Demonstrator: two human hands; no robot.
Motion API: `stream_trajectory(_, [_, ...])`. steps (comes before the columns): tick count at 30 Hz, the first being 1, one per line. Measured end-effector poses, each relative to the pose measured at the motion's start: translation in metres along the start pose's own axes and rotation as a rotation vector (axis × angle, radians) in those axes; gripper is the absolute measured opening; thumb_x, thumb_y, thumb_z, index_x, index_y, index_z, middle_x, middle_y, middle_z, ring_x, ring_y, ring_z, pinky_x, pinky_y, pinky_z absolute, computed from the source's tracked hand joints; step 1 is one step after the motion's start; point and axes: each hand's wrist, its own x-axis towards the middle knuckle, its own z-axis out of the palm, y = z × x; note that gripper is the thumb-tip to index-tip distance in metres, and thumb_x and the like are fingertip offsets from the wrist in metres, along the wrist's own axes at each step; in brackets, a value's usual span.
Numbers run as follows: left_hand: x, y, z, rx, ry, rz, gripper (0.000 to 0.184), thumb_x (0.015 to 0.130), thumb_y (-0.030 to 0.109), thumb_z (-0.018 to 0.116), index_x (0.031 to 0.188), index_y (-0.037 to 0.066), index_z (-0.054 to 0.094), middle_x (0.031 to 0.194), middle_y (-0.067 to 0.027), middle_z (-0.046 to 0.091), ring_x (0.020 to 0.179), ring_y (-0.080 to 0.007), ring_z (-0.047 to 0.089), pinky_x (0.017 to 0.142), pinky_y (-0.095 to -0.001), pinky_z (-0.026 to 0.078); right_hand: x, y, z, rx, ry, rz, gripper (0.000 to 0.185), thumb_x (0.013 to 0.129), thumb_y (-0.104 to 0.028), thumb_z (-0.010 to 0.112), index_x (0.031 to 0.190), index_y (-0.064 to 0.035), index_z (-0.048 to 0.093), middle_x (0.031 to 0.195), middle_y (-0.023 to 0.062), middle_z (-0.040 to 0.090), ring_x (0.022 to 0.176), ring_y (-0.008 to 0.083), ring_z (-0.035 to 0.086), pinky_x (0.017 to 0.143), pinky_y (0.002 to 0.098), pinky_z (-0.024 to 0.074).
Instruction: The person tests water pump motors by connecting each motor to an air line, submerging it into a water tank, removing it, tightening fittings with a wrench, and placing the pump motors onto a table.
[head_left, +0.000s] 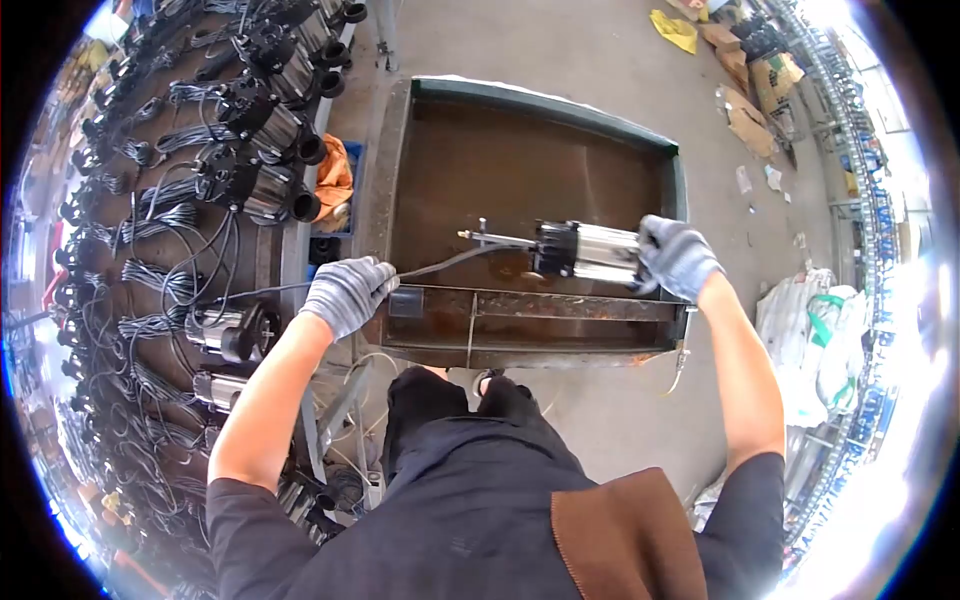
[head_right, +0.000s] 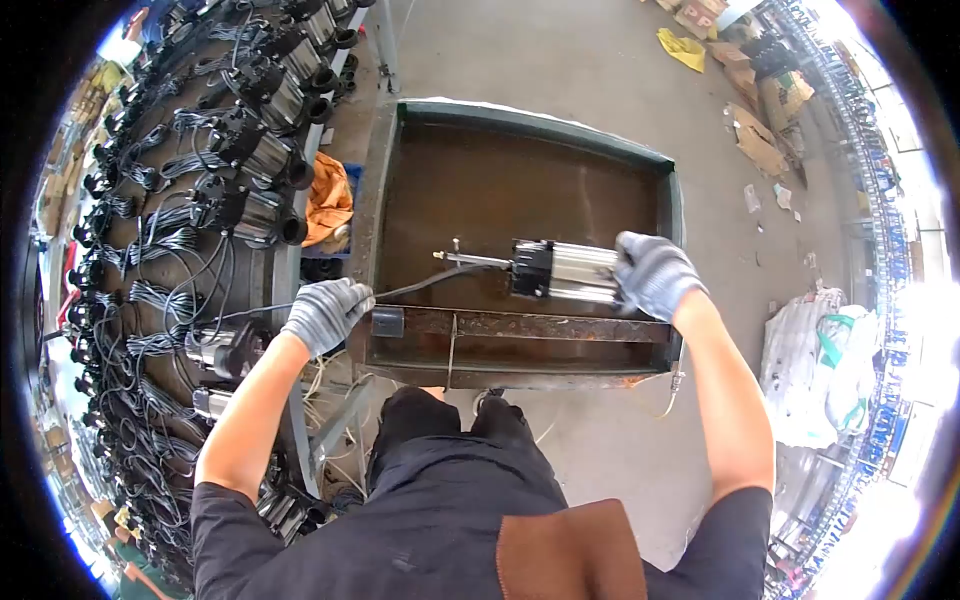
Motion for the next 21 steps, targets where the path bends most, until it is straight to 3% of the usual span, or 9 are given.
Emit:
stream_trajectory(4, [0.036,-0.009,0.021,-0.057,0.117,-0.157,0.023,0.1,0.033,0.06,0.099,0.012,0.069,0.091,-0.0111,0.071,0.086,-0.0354,0.069,0.074,-0.0454,0.055,0.057,-0.007,0.036,-0.108,-0.106,0.021,0.014,0.094,-0.016,0.063,0.094,-0.0023,0.063,0.086,0.0227,0.071,0.082,0.0393,0.07,0.078,0.044,0.0541])
stream_trajectory(5, [0.043,-0.012,0.026,-0.106,0.156,-0.134,0.023,0.101,0.034,0.059,0.099,0.013,0.069,0.093,-0.0114,0.071,0.088,-0.0347,0.069,0.073,-0.0452,0.055,0.065,-0.002,0.048,-0.183,-0.043,-0.075,0.013,0.095,-0.016,0.062,0.095,-0.0026,0.063,0.082,0.0205,0.072,0.076,0.0333,0.073,0.078,0.0426,0.055])
stream_trajectory(7, [0.041,-0.013,0.014,-0.144,0.159,-0.139,0.026,0.102,0.036,0.058,0.1,0.013,0.069,0.093,-0.012,0.072,0.088,-0.0351,0.07,0.074,-0.0458,0.055,0.062,-0.031,0.048,0.102,-0.152,0.171,0.009,0.094,-0.012,0.06,0.094,-0.0031,0.062,0.077,0.0161,0.073,0.069,0.0249,0.075,0.073,0.0404,0.0561])
stream_trajectory(13, [-0.025,-0.105,-0.053,-0.085,-0.164,-0.458,0.053,0.097,0.062,0.056,0.099,0.013,0.074,0.088,-0.0173,0.074,0.086,-0.039,0.071,0.078,-0.0493,0.055,0.075,0.026,0.086,0.323,0.077,-0.004,0.01,0.093,0.0,0.053,0.09,-0.0022,0.063,0.076,0.0057,0.067,0.069,0.0111,0.062,0.063,0.0307,0.0528])
stream_trajectory(15, [-0.046,-0.131,-0.068,-0.029,0.015,-0.619,0.058,0.094,0.067,0.057,0.097,0.012,0.077,0.083,-0.0167,0.074,0.082,-0.0393,0.071,0.075,-0.0459,0.056,0.072,0.037,0.088,0.53,0.064,-0.054,0.014,0.091,0.003,0.049,0.085,-0.0033,0.06,0.075,0.0034,0.061,0.062,0.0101,0.052,0.054,0.0303,0.0482])
stream_trajectory(16, [-0.05,-0.137,-0.073,0.012,0.184,-0.545,0.057,0.094,0.066,0.059,0.091,0.012,0.076,0.08,-0.0164,0.073,0.078,-0.0386,0.07,0.071,-0.0453,0.055,0.067,0.032,0.084,0.584,0.079,-0.051,0.011,0.092,0.001,0.054,0.086,-0.0007,0.063,0.079,0.0053,0.067,0.072,0.0103,0.054,0.07,0.0287,0.0524])
stream_trajectory(18, [-0.042,-0.141,-0.096,0.161,0.461,-0.418,0.056,0.091,0.062,0.066,0.071,0.011,0.069,0.067,-0.0141,0.067,0.064,-0.0343,0.067,0.06,-0.0438,0.052,0.06,0.026,0.083,0.624,0.153,-0.112,0.01,0.093,0.0,0.054,0.087,-0.0007,0.063,0.079,0.0041,0.066,0.072,0.0099,0.055,0.069,0.0281,0.0524])
stream_trajectory(19, [-0.034,-0.121,-0.125,0.106,0.544,-0.385,0.051,0.086,0.046,0.08,0.064,0.005,0.061,0.058,-0.0128,0.055,0.05,-0.0288,0.05,0.05,-0.0378,0.043,0.058,0.025,0.084,0.614,0.201,-0.191,0.01,0.094,-0.001,0.055,0.088,-0.0009,0.063,0.079,0.0036,0.065,0.071,0.0095,0.055,0.067,0.0281,0.0523])
stream_trajectory(21, [-0.003,-0.065,-0.192,0.101,0.795,-0.168,0.052,0.084,0.05,0.08,0.067,0.004,0.062,0.06,-0.0149,0.053,0.049,-0.0274,0.046,0.049,-0.0361,0.041,0.046,0.007,0.07,0.706,0.153,-0.139,0.009,0.094,-0.002,0.056,0.089,-0.0011,0.063,0.08,0.0035,0.066,0.071,0.0091,0.055,0.066,0.028,0.0519])
